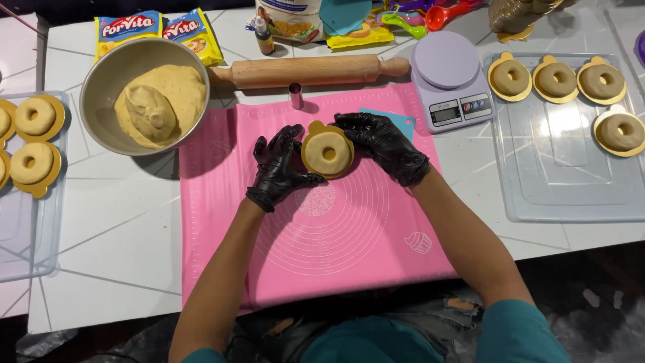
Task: Rolling small portions of dough into balls and flattening them with a rolling pin on a silicone mat to prepare donuts.
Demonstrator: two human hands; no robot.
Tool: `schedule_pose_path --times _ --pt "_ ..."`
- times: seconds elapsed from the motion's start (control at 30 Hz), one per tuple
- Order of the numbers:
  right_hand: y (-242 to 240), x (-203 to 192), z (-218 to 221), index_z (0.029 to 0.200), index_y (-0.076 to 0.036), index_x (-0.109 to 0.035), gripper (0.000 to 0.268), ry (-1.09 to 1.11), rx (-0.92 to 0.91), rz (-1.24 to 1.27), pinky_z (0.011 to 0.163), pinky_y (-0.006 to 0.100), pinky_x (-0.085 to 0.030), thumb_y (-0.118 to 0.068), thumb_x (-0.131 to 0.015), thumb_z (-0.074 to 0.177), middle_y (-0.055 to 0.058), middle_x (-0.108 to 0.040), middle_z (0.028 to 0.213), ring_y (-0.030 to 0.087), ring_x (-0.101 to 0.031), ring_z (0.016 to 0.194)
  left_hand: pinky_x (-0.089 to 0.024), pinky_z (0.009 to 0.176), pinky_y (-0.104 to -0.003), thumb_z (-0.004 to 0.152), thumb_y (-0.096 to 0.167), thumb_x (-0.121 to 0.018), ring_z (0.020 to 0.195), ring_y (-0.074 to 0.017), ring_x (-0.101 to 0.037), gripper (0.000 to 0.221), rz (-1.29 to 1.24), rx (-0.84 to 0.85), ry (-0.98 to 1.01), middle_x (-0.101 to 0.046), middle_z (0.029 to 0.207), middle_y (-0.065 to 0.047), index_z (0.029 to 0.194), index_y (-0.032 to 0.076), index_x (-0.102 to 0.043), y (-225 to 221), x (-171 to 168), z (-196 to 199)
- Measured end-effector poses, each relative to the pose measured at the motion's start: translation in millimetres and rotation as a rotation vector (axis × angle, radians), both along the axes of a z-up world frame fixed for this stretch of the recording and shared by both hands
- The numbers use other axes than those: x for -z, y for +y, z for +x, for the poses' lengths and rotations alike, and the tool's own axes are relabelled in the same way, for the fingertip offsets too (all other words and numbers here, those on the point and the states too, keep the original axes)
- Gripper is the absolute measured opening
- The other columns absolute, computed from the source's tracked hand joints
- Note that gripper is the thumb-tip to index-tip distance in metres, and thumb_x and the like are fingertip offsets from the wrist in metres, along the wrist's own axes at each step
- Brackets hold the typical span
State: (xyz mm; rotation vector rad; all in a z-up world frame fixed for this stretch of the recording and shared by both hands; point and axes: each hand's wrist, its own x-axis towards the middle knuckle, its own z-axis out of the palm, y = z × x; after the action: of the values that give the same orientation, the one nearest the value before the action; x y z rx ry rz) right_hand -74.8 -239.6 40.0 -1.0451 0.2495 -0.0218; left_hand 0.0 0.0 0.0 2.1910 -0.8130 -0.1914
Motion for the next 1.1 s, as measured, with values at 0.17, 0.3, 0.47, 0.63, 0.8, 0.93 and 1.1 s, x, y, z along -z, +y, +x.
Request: schedule_pose_path --times 0.17,0.3,0.47,0.63,0.8,0.93,1.1 --pt "-3.5 -25.5 -11.9 0.109 0.002 -0.074 0.02 0.155 -0.045 -0.182 0.067 0.037 -0.067 -0.004 -0.075 0.091 0.017 -0.076 0.094 0.028 -0.078 0.079 -0.003 0.122 -0.046 0.054 0.06 -0.095 0.147 -0.0211 -0.038 0.107 -0.014 0.021 0.069 -0.055 0.143 -0.001 0.144 0.022 -0.049 0.5 -33.3 -9.1" --pt "-35.3 -2.2 -0.3 0.11 0.001 -0.073 0.022 0.069 0.034 -0.239 0.065 0.035 -0.068 -0.007 -0.078 0.09 0.014 -0.075 0.087 0.025 -0.078 0.075 -0.003 0.122 -0.046 0.058 0.063 -0.092 0.148 -0.0161 -0.034 0.079 0.027 0.073 0.127 -0.056 0.144 0.008 0.122 0.026 -0.063 2.3 -50.4 -12.6" --pt "-110.1 -37.0 -41.2 0.113 0.0 -0.073 0.022 0.035 0.233 -0.301 0.068 0.041 -0.068 -0.01 -0.077 0.094 0.014 -0.075 0.09 0.026 -0.078 0.077 0.003 0.121 -0.043 0.059 0.057 -0.095 0.136 -0.0178 -0.046 0.108 0.026 0.093 0.205 -0.066 0.123 0.007 0.149 0.023 -0.045 2.0 -60.1 -18.9" --pt "-237.3 -13.4 -111.9 0.116 -0.003 -0.072 0.026 0.073 0.406 -0.437 0.077 0.043 -0.067 -0.015 -0.082 0.095 0.01 -0.072 0.094 0.023 -0.077 0.083 0.0 0.119 -0.043 0.057 0.056 -0.096 0.126 -0.0191 -0.055 0.116 0.05 0.091 0.15 -0.067 0.115 0.007 0.153 0.022 -0.042 4.8 -47.6 -15.3" --pt "-313.3 -17.3 -185.3 0.113 -0.012 -0.073 0.02 0.273 0.581 -0.639 0.089 0.034 -0.066 -0.024 -0.072 0.097 0.002 -0.074 0.111 0.017 -0.073 0.102 -0.01 0.112 -0.048 0.045 0.079 -0.082 0.132 -0.011 -0.055 0.122 -0.02 0.088 -0.239 -0.074 0.103 0.011 0.144 0.017 -0.047 3.0 -2.5 -3.8" --pt "-356.0 -3.7 -205.8 0.108 -0.018 -0.074 0.015 0.343 0.613 -0.695 0.081 0.031 -0.065 -0.021 -0.076 0.093 -0.003 -0.073 0.101 0.013 -0.072 0.091 -0.007 0.111 -0.041 0.044 0.08 -0.082 0.128 -0.005 -0.056 0.12 -0.003 0.115 -0.247 -0.068 0.106 0.014 0.142 0.018 -0.051 2.9 3.9 1.0" --pt "-362.7 -13.9 -205.9 0.115 -0.016 -0.073 0.016 0.476 0.603 -0.805 0.079 0.031 -0.066 -0.019 -0.07 0.099 0.001 -0.073 0.102 0.016 -0.072 0.088 -0.007 0.113 -0.041 0.042 0.075 -0.084 0.108 -0.0019 -0.066 0.122 0.032 0.056 -0.108 -0.071 0.105 0.013 0.144 0.019 -0.049 1.4 -13.8 -5.0"
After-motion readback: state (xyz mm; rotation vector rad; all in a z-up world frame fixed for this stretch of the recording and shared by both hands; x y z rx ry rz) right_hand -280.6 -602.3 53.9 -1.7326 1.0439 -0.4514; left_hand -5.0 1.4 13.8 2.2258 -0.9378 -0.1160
